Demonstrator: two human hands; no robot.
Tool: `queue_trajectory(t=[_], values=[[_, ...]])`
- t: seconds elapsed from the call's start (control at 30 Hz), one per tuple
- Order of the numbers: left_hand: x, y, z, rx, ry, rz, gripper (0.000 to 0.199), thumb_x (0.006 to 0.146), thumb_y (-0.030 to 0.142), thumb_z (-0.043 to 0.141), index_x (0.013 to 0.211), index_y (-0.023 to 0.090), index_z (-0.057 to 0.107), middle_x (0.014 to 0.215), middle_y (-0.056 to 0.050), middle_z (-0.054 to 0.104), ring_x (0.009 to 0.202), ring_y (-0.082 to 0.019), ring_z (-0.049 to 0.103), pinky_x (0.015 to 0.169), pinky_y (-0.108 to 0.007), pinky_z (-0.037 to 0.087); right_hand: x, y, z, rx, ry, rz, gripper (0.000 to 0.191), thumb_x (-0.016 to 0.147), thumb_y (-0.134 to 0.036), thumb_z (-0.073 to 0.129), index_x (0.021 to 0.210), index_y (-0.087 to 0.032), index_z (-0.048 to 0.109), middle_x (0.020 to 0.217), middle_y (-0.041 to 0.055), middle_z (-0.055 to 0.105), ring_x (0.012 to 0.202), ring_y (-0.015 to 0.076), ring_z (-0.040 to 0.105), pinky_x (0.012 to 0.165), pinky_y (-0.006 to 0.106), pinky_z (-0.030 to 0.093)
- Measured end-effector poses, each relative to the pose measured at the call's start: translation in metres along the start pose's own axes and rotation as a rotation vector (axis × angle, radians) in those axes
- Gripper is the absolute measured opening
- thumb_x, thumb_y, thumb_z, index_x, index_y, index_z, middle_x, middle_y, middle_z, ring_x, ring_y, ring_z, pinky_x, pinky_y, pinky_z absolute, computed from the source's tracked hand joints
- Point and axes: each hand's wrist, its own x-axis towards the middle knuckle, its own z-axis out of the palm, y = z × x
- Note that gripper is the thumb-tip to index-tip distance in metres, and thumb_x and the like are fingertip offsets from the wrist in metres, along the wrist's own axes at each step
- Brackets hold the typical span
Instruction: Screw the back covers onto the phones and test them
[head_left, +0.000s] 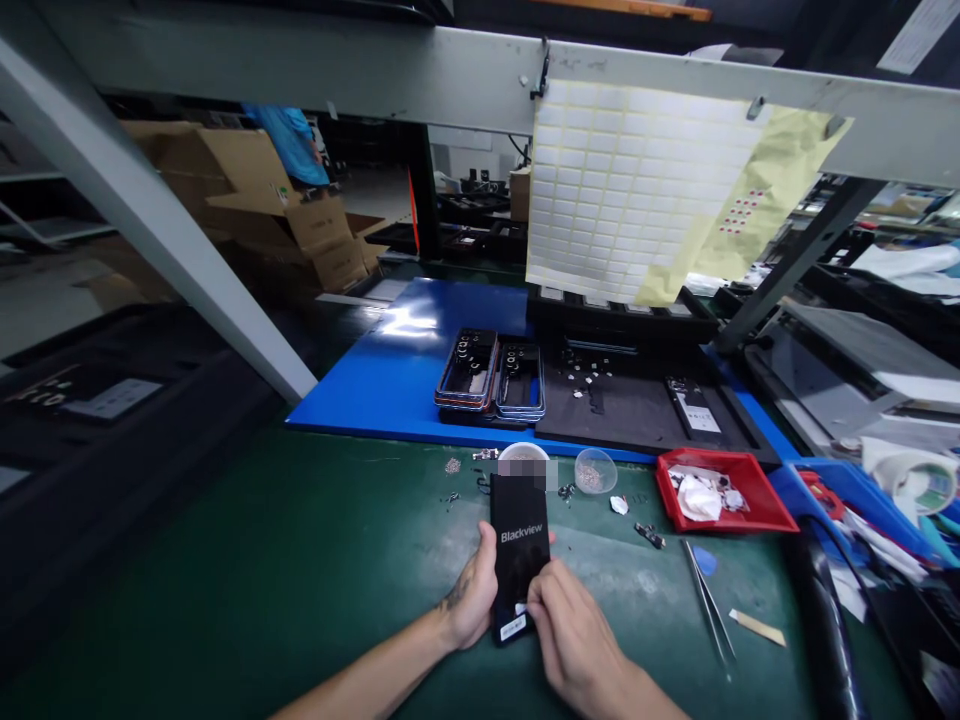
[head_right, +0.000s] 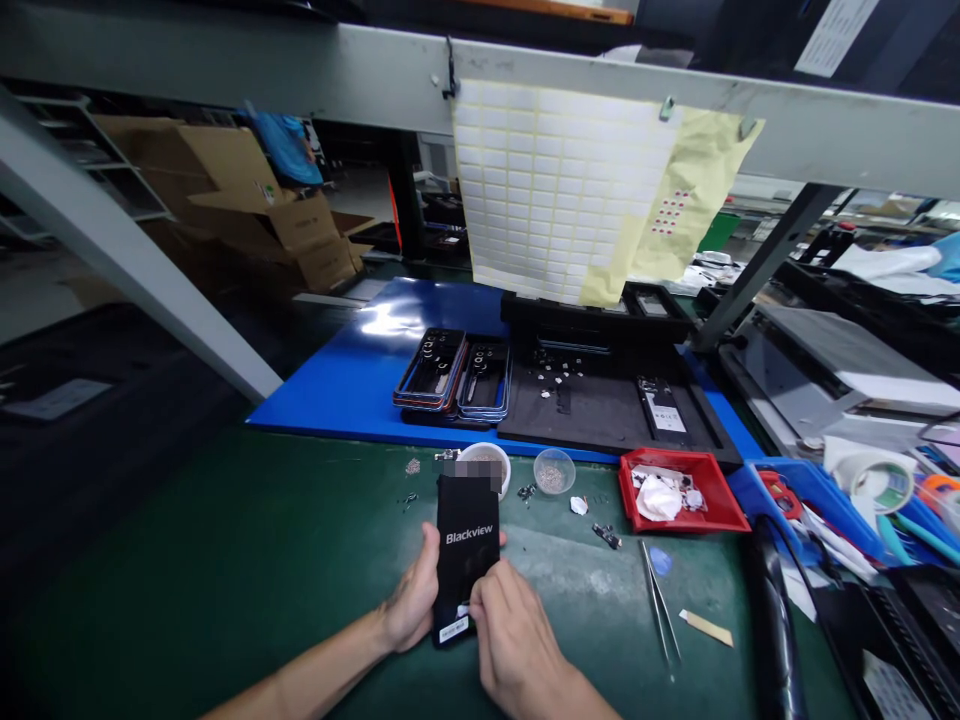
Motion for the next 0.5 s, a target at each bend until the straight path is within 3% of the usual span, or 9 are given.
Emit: queue_trajectory(t=[0.13, 0.3, 0.5], values=[[0.0, 0.002, 0.001, 0.018, 0.021, 0.02, 0.081, 0.08, 0.076, 0.033, 0.115, 0.011, 0.065, 0.115, -0.015, 0.066, 0.117, -0.035, 0.052, 0.107, -0.045, 0.031, 0.001, -0.001, -0.007, 0.053, -0.021, 0.003, 0.016, 0.089, -0.007, 0.033, 0.086, -0.021, 0.04, 0.084, 0.0056, 0.048, 0.075, 0.0198, 0.049, 0.065, 0.032, 0.044], [0.0, 0.001, -0.002, 0.027, -0.005, 0.021, 0.084, 0.081, 0.076, 0.027, 0.118, 0.009, 0.062, 0.117, -0.016, 0.064, 0.118, -0.035, 0.051, 0.107, -0.047, 0.031, 0.005, -0.003, -0.018, 0.189, -0.007, 0.113, 0.013, 0.091, -0.011, 0.035, 0.085, -0.022, 0.04, 0.082, 0.003, 0.048, 0.071, 0.0173, 0.05, 0.064, 0.03, 0.044], [0.0, -0.001, -0.001, 0.033, -0.012, 0.021, 0.082, 0.081, 0.076, 0.032, 0.117, 0.01, 0.063, 0.118, -0.015, 0.064, 0.118, -0.035, 0.051, 0.109, -0.047, 0.028, 0.006, -0.002, -0.012, 0.05, 0.026, 0.119, 0.009, 0.088, -0.013, 0.043, 0.086, -0.021, 0.045, 0.082, 0.0033, 0.051, 0.07, 0.0181, 0.053, 0.062, 0.03, 0.042]])
